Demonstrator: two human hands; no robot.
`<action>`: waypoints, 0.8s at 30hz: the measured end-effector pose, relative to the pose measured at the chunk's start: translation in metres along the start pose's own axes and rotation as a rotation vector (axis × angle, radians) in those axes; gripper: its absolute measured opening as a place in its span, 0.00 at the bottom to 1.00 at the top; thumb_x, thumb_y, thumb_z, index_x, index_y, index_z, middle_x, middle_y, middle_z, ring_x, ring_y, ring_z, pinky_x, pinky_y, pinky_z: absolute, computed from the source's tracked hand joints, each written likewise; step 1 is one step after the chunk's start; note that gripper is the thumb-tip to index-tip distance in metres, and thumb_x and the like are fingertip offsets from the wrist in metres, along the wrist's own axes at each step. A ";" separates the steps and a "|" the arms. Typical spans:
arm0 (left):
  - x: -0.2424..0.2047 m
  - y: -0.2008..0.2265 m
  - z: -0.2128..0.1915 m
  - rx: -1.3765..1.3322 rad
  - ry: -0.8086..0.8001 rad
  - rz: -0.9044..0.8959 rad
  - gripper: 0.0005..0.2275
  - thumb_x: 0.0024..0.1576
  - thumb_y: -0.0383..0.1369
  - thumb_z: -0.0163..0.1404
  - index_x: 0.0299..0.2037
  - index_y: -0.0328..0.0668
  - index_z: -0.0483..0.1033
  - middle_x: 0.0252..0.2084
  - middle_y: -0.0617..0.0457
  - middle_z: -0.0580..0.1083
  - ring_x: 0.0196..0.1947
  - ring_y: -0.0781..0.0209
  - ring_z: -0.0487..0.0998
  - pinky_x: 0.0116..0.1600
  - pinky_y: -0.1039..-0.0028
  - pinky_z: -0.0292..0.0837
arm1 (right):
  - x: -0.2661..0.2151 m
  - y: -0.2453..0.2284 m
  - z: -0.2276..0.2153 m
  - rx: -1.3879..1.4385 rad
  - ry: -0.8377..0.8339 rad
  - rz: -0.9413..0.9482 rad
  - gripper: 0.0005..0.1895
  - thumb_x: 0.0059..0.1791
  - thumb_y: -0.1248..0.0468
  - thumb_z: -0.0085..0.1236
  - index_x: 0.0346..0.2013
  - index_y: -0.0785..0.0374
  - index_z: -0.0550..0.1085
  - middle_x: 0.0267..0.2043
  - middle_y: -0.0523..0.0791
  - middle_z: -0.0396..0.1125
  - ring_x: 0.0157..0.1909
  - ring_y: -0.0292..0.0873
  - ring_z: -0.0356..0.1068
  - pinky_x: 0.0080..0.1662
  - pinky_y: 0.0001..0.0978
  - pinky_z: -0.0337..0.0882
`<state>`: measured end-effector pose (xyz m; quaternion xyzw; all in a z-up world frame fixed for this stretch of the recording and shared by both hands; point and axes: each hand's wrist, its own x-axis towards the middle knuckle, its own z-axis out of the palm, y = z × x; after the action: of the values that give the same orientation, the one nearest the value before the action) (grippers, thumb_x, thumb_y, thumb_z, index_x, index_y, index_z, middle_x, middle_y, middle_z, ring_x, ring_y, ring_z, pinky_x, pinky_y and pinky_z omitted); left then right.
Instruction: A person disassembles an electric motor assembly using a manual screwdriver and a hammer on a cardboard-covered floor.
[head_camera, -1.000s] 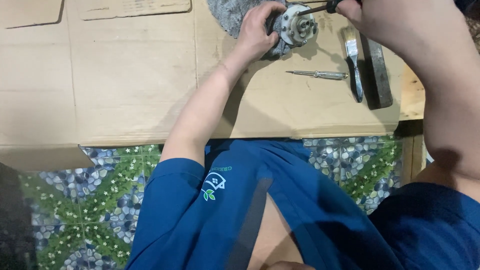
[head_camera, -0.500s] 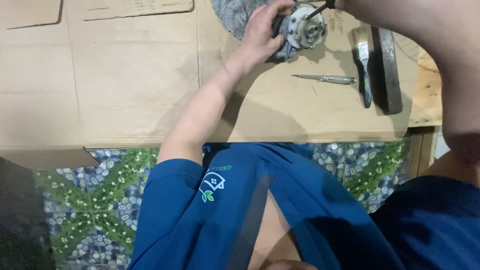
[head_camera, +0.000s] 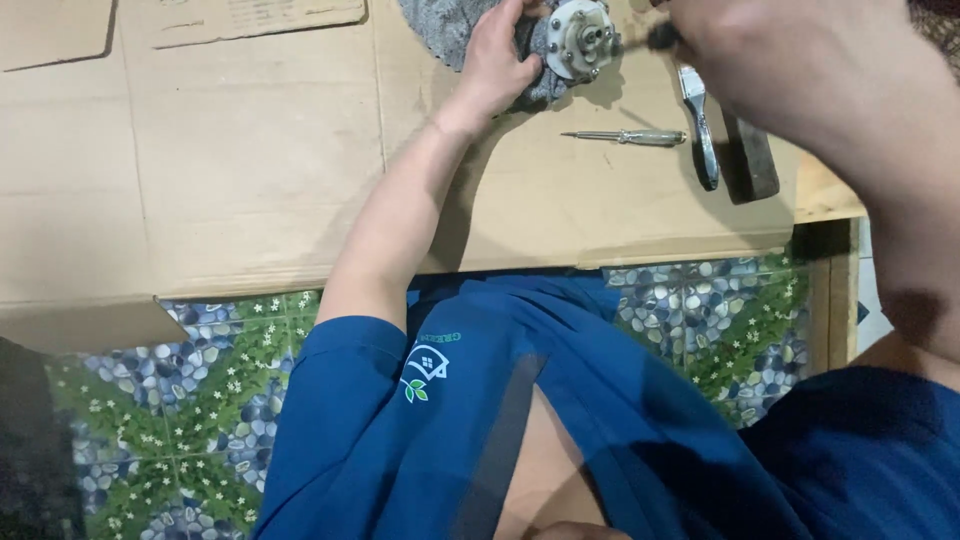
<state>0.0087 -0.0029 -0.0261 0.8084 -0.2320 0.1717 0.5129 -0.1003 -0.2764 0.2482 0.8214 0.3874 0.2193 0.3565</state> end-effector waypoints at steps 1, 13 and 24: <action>0.001 0.000 0.001 0.001 0.013 0.014 0.28 0.43 0.20 0.56 0.58 0.44 0.69 0.50 0.53 0.81 0.50 0.52 0.80 0.59 0.64 0.74 | 0.008 -0.011 -0.007 -0.012 0.006 -0.005 0.04 0.61 0.58 0.58 0.43 0.42 0.76 0.38 0.25 0.67 0.29 0.24 0.61 0.32 0.15 0.61; 0.002 0.001 0.003 0.004 0.053 0.023 0.22 0.42 0.21 0.56 0.49 0.42 0.76 0.45 0.52 0.80 0.45 0.50 0.79 0.53 0.65 0.75 | 0.023 -0.017 -0.005 0.056 0.064 0.044 0.04 0.55 0.54 0.64 0.41 0.42 0.76 0.39 0.27 0.67 0.33 0.27 0.63 0.34 0.21 0.56; 0.005 0.010 -0.002 0.019 0.028 -0.010 0.21 0.42 0.22 0.56 0.49 0.41 0.75 0.45 0.50 0.79 0.45 0.49 0.77 0.53 0.64 0.74 | 0.025 -0.013 -0.006 0.050 0.069 0.028 0.03 0.56 0.53 0.62 0.41 0.41 0.76 0.43 0.26 0.67 0.39 0.27 0.66 0.39 0.20 0.60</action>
<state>0.0071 -0.0054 -0.0157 0.8118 -0.2192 0.1826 0.5094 -0.0948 -0.2486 0.2445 0.8275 0.3932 0.2427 0.3189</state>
